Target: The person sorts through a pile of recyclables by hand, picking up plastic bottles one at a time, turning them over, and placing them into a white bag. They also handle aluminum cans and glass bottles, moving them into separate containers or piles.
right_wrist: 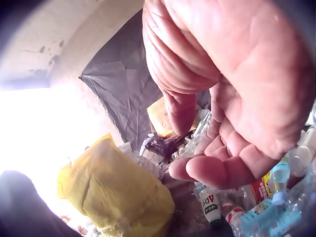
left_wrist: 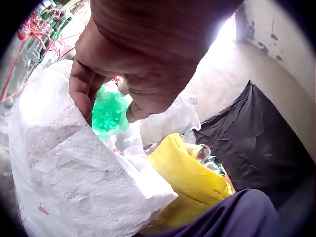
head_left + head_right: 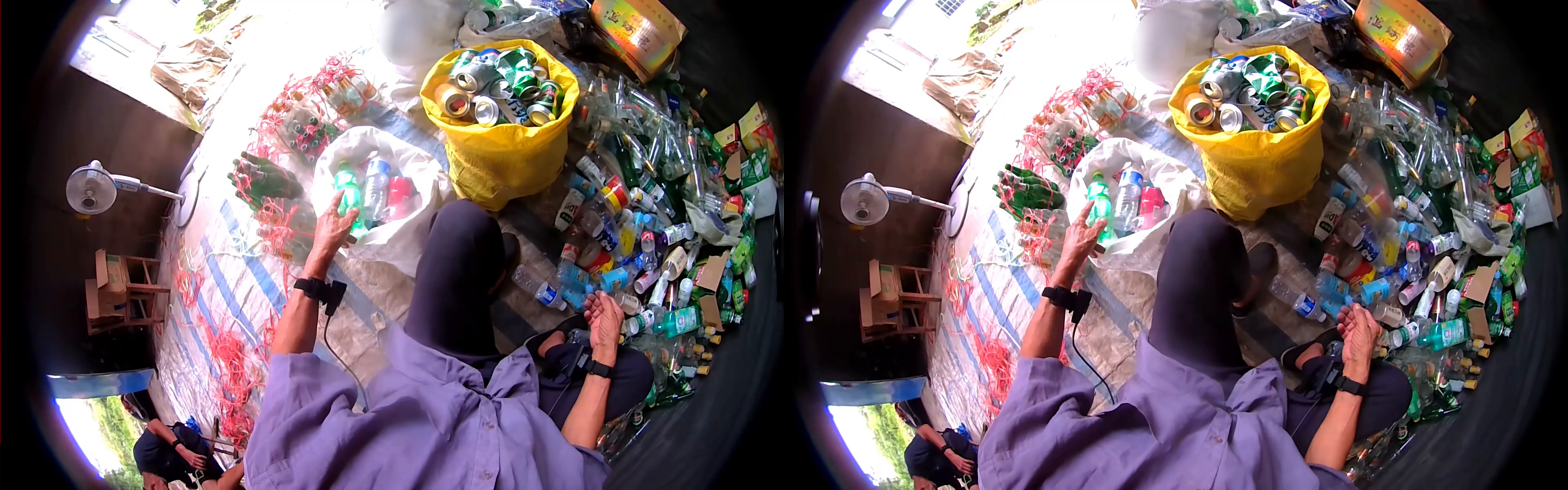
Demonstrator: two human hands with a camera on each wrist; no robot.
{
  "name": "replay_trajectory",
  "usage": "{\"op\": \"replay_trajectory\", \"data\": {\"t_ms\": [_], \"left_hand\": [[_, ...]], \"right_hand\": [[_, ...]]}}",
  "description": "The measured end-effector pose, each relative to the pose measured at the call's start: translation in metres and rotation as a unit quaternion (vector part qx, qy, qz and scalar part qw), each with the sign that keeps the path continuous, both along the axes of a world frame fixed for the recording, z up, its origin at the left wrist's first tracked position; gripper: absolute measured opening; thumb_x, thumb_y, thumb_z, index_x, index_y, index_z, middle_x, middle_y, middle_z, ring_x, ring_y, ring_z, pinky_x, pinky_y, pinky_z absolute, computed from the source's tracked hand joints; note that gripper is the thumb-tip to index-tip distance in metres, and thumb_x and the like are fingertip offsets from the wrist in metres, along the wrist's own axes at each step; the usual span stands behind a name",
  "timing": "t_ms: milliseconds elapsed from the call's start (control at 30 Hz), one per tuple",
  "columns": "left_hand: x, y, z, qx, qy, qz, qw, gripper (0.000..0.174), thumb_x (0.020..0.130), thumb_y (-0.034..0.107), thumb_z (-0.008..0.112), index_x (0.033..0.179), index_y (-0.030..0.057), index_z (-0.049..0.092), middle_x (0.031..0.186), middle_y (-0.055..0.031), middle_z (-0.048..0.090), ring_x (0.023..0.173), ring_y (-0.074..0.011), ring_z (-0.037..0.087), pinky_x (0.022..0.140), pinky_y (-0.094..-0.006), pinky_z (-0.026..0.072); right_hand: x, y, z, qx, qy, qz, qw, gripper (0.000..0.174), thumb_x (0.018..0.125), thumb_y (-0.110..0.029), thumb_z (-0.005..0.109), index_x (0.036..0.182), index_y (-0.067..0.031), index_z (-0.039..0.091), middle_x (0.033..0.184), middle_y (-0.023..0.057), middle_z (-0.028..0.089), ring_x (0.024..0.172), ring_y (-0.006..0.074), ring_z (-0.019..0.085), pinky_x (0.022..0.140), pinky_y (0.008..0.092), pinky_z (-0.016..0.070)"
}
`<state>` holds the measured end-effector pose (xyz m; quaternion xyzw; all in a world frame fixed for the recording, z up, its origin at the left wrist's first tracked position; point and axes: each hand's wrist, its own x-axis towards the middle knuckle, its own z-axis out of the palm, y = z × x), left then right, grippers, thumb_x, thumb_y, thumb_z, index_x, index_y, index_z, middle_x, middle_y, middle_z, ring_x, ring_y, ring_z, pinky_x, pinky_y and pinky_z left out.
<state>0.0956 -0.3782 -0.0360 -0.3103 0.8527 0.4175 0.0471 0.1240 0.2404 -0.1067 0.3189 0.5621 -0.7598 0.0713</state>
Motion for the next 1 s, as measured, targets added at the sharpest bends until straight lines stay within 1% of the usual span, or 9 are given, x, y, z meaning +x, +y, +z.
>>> {"op": "replay_trajectory", "data": {"t_ms": [133, 200, 300, 633, 733, 833, 900, 933, 1000], "left_hand": [[0.005, -0.006, -0.005, -0.081, -0.037, -0.039, 0.995, 0.066, 0.089, 0.039, 0.068, 0.146, 0.0135, 0.046, 0.092, -0.0201, 0.072, 0.063, -0.0264, 0.072, 0.053, -0.0378, 0.0564], [0.005, -0.008, -0.011, -0.254, -0.096, -0.119, 0.955, 0.064, 0.087, 0.053, 0.061, 0.142, 0.0201, 0.053, 0.096, -0.0242, 0.071, 0.092, -0.0385, 0.07, 0.083, -0.048, 0.0537], [0.007, -0.002, -0.007, -0.261, -0.08, -0.077, 0.959, 0.057, 0.089, 0.059, 0.056, 0.136, 0.0272, 0.059, 0.103, -0.0212, 0.071, 0.105, -0.0413, 0.065, 0.089, -0.0499, 0.0501], [0.008, -0.012, -0.038, -0.266, -0.082, -0.118, 0.953, 0.043, 0.091, 0.048, 0.058, 0.132, 0.0367, 0.062, 0.11, -0.0145, 0.071, 0.1, -0.035, 0.068, 0.089, -0.0459, 0.0514], [0.008, -0.005, -0.038, -0.292, -0.096, -0.124, 0.943, 0.044, 0.088, 0.046, 0.062, 0.129, 0.0309, 0.065, 0.101, -0.014, 0.072, 0.098, -0.0329, 0.068, 0.086, -0.0429, 0.0524], [0.012, -0.001, -0.038, -0.335, -0.031, -0.113, 0.935, 0.049, 0.082, 0.042, 0.07, 0.126, 0.0211, 0.067, 0.11, -0.0137, 0.069, 0.111, -0.0332, 0.061, 0.092, -0.0456, 0.049], [0.017, 0.002, -0.038, -0.422, 0.067, -0.075, 0.901, 0.058, 0.075, 0.039, 0.077, 0.125, 0.0123, 0.065, 0.128, -0.0168, 0.059, 0.124, -0.0366, 0.049, 0.099, -0.0517, 0.0424], [0.015, -0.003, -0.045, -0.39, 0.035, -0.036, 0.919, 0.074, 0.071, 0.042, 0.08, 0.135, 0.0117, 0.057, 0.146, -0.0227, 0.043, 0.137, -0.0399, 0.036, 0.105, -0.059, 0.0341], [0.014, -0.004, -0.046, -0.392, 0.008, 0.02, 0.92, 0.081, 0.07, 0.044, 0.081, 0.139, 0.0107, 0.053, 0.147, -0.0255, 0.04, 0.139, -0.0408, 0.034, 0.108, -0.0566, 0.0335]], "right_hand": [[-0.001, -0.002, -0.004, -0.006, -0.002, 0.017, 1.0, 0.023, 0.096, -0.026, 0.063, 0.104, -0.0047, 0.063, 0.089, 0.0052, 0.069, 0.071, 0.0128, 0.066, 0.054, 0.0227, 0.0506], [-0.001, -0.003, -0.008, -0.005, -0.006, 0.022, 1.0, 0.022, 0.096, -0.026, 0.063, 0.103, -0.0051, 0.063, 0.088, 0.0048, 0.069, 0.071, 0.0126, 0.066, 0.055, 0.0228, 0.0505], [-0.002, -0.003, -0.012, -0.007, -0.013, 0.029, 0.999, 0.021, 0.096, -0.027, 0.063, 0.101, -0.0059, 0.063, 0.086, 0.004, 0.069, 0.071, 0.0123, 0.066, 0.055, 0.0228, 0.0502], [-0.006, -0.013, -0.014, 0.016, -0.03, 0.059, 0.998, 0.02, 0.096, -0.027, 0.063, 0.097, -0.0072, 0.064, 0.083, 0.0036, 0.068, 0.069, 0.0123, 0.066, 0.055, 0.023, 0.0489], [-0.005, -0.013, -0.016, 0.022, -0.034, 0.06, 0.997, 0.02, 0.096, -0.027, 0.062, 0.096, -0.0072, 0.064, 0.082, 0.0036, 0.068, 0.068, 0.0122, 0.066, 0.054, 0.0231, 0.0488], [-0.003, -0.013, -0.016, 0.023, -0.038, 0.061, 0.997, 0.02, 0.096, -0.027, 0.062, 0.095, -0.0069, 0.063, 0.081, 0.0035, 0.068, 0.068, 0.0122, 0.066, 0.054, 0.023, 0.0486], [-0.002, -0.012, -0.016, 0.023, -0.039, 0.064, 0.997, 0.02, 0.096, -0.027, 0.062, 0.094, -0.0067, 0.063, 0.081, 0.0035, 0.068, 0.068, 0.0122, 0.065, 0.054, 0.0228, 0.0484], [-0.002, -0.013, -0.017, 0.026, -0.037, 0.067, 0.997, 0.021, 0.096, -0.027, 0.062, 0.094, -0.0066, 0.062, 0.081, 0.0037, 0.067, 0.067, 0.0122, 0.066, 0.054, 0.023, 0.0487], [-0.002, -0.011, -0.017, 0.029, -0.03, 0.068, 0.997, 0.021, 0.096, -0.027, 0.063, 0.093, -0.0064, 0.062, 0.081, 0.0039, 0.067, 0.067, 0.0123, 0.066, 0.054, 0.0232, 0.0489]]}}
